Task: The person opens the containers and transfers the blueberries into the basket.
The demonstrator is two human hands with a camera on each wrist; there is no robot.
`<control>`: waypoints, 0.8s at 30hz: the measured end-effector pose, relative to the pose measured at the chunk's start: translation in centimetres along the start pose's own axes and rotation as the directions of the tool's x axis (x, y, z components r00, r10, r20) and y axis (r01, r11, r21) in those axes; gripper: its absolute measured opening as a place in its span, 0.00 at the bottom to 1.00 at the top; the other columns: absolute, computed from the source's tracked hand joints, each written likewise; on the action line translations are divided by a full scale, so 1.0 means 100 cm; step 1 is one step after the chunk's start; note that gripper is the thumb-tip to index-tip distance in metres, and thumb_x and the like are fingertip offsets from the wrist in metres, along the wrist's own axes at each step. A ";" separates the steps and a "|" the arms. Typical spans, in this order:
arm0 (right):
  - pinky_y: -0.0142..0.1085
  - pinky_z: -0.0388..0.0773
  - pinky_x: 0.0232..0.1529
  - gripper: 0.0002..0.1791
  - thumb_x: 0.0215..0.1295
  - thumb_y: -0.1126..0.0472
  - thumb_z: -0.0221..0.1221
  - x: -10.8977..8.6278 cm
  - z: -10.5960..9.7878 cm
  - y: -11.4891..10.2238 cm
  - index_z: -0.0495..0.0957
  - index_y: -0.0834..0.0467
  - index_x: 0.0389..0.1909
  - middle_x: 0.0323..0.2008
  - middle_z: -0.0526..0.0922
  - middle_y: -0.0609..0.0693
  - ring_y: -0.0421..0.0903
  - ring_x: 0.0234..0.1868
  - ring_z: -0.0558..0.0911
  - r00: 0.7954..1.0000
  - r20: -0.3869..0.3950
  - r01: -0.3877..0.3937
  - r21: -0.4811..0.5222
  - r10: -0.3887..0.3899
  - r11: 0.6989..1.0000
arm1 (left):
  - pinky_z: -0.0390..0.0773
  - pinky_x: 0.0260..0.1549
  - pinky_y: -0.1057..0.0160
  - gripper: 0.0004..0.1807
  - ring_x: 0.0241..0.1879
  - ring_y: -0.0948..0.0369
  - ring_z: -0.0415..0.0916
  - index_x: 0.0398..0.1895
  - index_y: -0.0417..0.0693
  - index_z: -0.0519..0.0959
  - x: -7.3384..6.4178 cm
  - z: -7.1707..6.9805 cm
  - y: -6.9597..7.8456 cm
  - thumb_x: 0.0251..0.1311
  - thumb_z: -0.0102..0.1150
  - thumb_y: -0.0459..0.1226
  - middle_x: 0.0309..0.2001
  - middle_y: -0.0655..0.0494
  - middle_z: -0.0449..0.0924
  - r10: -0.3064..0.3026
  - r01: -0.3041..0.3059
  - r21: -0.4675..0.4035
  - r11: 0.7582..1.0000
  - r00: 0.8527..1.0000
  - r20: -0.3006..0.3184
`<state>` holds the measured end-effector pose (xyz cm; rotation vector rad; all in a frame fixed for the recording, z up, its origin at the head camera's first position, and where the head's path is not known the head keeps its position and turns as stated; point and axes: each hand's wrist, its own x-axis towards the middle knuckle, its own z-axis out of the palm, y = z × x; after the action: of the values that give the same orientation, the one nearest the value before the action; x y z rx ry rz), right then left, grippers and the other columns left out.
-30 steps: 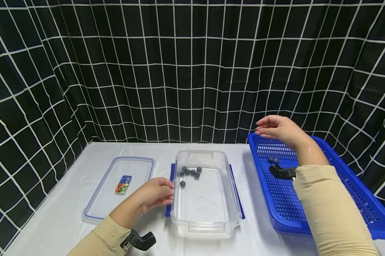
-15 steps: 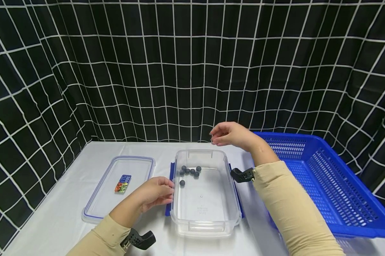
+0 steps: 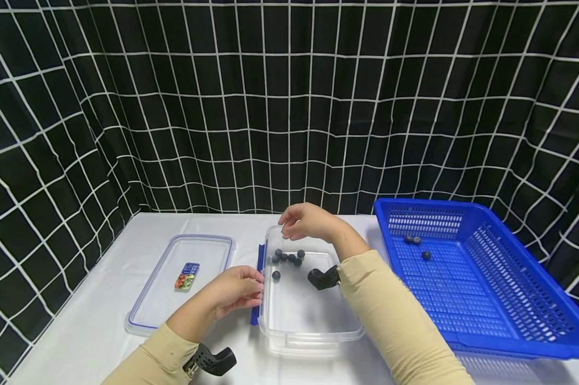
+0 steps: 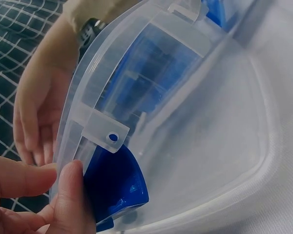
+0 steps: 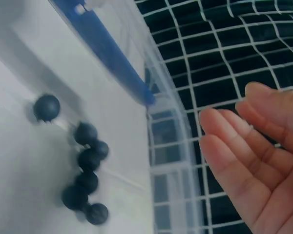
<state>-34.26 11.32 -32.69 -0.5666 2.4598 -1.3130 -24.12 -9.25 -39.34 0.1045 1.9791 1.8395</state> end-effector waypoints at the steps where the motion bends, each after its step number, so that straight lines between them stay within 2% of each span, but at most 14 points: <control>1: 0.35 0.82 0.39 0.12 0.56 0.69 0.60 0.002 0.004 0.001 0.75 0.63 0.42 0.34 0.80 0.55 0.48 0.37 0.82 1.000 -0.001 -0.009 -0.004 0.009 1.000 | 0.82 0.31 0.68 0.11 0.26 0.63 0.74 0.42 0.32 0.69 0.000 0.000 0.000 0.56 0.51 0.26 0.27 0.51 0.72 -0.001 0.001 0.001 1.000 1.000 -0.002; 7: 0.36 0.82 0.39 0.11 0.54 0.71 0.60 0.010 0.023 0.012 0.75 0.65 0.40 0.30 0.79 0.54 0.49 0.33 0.81 0.997 0.028 -0.069 -0.044 0.070 0.997 | 0.82 0.31 0.68 0.10 0.27 0.63 0.74 0.42 0.32 0.69 0.001 -0.001 -0.001 0.56 0.51 0.26 0.27 0.51 0.72 -0.004 0.004 -0.003 1.000 1.000 -0.004; 11: 0.36 0.82 0.38 0.10 0.53 0.72 0.60 0.013 0.034 0.020 0.76 0.65 0.37 0.29 0.79 0.53 0.47 0.31 0.80 0.990 0.075 -0.108 -0.119 0.117 0.987 | 0.82 0.31 0.69 0.10 0.27 0.63 0.74 0.42 0.32 0.69 0.001 -0.001 -0.001 0.57 0.51 0.26 0.27 0.51 0.72 0.000 0.000 -0.006 1.000 1.000 0.003; 17: 0.32 0.81 0.32 0.10 0.51 0.72 0.60 0.017 0.044 0.030 0.77 0.65 0.37 0.28 0.78 0.51 0.43 0.28 0.77 0.981 0.136 -0.101 -0.257 0.140 0.961 | 0.82 0.31 0.69 0.09 0.27 0.63 0.74 0.41 0.34 0.69 0.000 -0.001 0.000 0.57 0.51 0.27 0.28 0.51 0.72 -0.003 0.003 -0.005 1.000 1.000 0.008; 24: 0.33 0.81 0.33 0.13 0.51 0.72 0.61 0.013 0.048 0.033 0.77 0.64 0.40 0.28 0.78 0.51 0.44 0.28 0.78 0.967 0.169 -0.128 -0.321 0.189 0.939 | 0.82 0.31 0.68 0.09 0.27 0.62 0.74 0.42 0.33 0.69 -0.001 0.000 0.000 0.57 0.51 0.27 0.28 0.51 0.72 -0.002 0.002 -0.006 1.000 1.000 0.004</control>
<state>-33.97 8.89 -38.11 -0.5264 2.4958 -0.7755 -24.06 -9.26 -39.30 0.1046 1.9701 1.8430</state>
